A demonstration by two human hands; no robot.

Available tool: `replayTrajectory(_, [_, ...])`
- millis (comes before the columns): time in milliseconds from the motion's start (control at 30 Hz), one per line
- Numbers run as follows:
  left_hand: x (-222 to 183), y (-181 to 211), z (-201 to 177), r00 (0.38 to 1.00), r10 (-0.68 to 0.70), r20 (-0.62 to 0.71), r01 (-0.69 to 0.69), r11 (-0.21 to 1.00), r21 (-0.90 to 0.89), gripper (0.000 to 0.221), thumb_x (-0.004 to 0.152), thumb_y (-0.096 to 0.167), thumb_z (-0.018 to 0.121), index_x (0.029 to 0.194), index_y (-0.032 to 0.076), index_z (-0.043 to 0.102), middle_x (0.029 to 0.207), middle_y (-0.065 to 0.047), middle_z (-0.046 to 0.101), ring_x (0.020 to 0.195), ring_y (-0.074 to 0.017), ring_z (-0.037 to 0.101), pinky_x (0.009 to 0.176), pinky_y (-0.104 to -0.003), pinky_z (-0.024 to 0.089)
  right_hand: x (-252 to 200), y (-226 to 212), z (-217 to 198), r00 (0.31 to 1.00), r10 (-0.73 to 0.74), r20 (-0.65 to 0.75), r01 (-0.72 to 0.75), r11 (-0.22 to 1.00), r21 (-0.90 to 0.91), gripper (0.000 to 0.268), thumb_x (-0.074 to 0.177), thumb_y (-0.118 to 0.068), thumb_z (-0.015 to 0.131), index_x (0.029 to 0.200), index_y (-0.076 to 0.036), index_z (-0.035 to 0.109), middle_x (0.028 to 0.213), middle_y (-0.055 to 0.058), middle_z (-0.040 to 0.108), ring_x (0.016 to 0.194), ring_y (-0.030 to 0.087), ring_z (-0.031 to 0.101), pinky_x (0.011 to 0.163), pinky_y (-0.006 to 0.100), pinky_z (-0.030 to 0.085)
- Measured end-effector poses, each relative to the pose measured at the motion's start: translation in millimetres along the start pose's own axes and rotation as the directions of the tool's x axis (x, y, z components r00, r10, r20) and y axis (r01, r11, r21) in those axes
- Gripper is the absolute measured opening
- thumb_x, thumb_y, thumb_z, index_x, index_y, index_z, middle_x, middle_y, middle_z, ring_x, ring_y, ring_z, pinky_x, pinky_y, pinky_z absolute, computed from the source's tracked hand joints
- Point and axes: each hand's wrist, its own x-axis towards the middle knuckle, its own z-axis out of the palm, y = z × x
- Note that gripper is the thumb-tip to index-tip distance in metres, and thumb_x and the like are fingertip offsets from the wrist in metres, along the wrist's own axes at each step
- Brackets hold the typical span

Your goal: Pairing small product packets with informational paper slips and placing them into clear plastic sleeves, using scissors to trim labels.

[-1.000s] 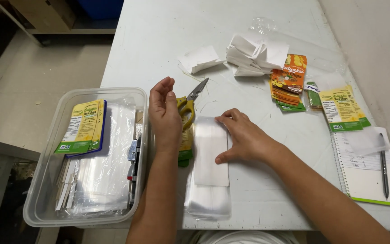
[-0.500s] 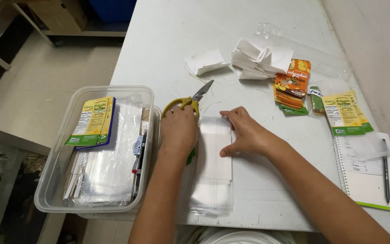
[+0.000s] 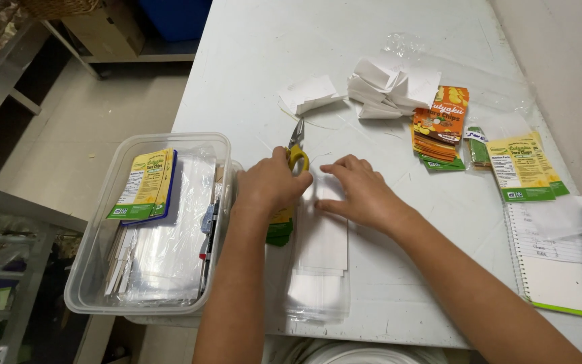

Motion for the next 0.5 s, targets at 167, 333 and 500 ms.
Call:
replayTrajectory(167, [-11.0,-4.7,-9.0,1.000,0.009,0.003,-0.008,0.970,-0.244,0.059,0.093,0.044,0.043,0.135,0.005,0.055,0.112,-0.027,0.070,0.109,-0.0491,0.069,0.093,-0.059,0.049,36.3,7.6,42.0,0.979,-0.183,-0.087,0.179,0.982,-0.056,0.052,0.086,-0.041,0.075,0.126,-0.009,0.069,0.131,0.012,0.062,0.129,0.035,0.052,0.104,0.053,0.045])
replayTrajectory(333, [-70.2,0.3,-33.5,0.984,0.153,-0.093,-0.178,0.813,-0.554,0.063,0.096,0.042,0.037,0.143,0.003,0.049,0.107,-0.027,0.067,0.103,-0.0431,0.064,0.090,-0.054,0.050,53.3,-20.1,61.4,0.969,-0.180,-0.171,0.170,0.983,-0.071,0.058,0.085,-0.047,0.077,0.125,-0.008,0.060,0.118,0.010,0.061,0.120,0.030,0.057,0.102,0.048,0.049])
replayTrajectory(500, [-102.3,-14.4,-43.5,0.885,0.309,-0.347,-0.464,0.551,-0.694,0.052,0.100,0.037,0.039,0.145,0.012,0.047,0.113,-0.007,0.060,0.092,-0.0155,0.065,0.085,-0.033,0.055,59.0,-36.1,43.7,0.964,-0.234,-0.126,0.242,0.969,0.055,0.034,0.078,-0.053,0.065,0.090,-0.022,0.057,0.096,0.000,0.052,0.095,0.024,0.049,0.083,0.042,0.042])
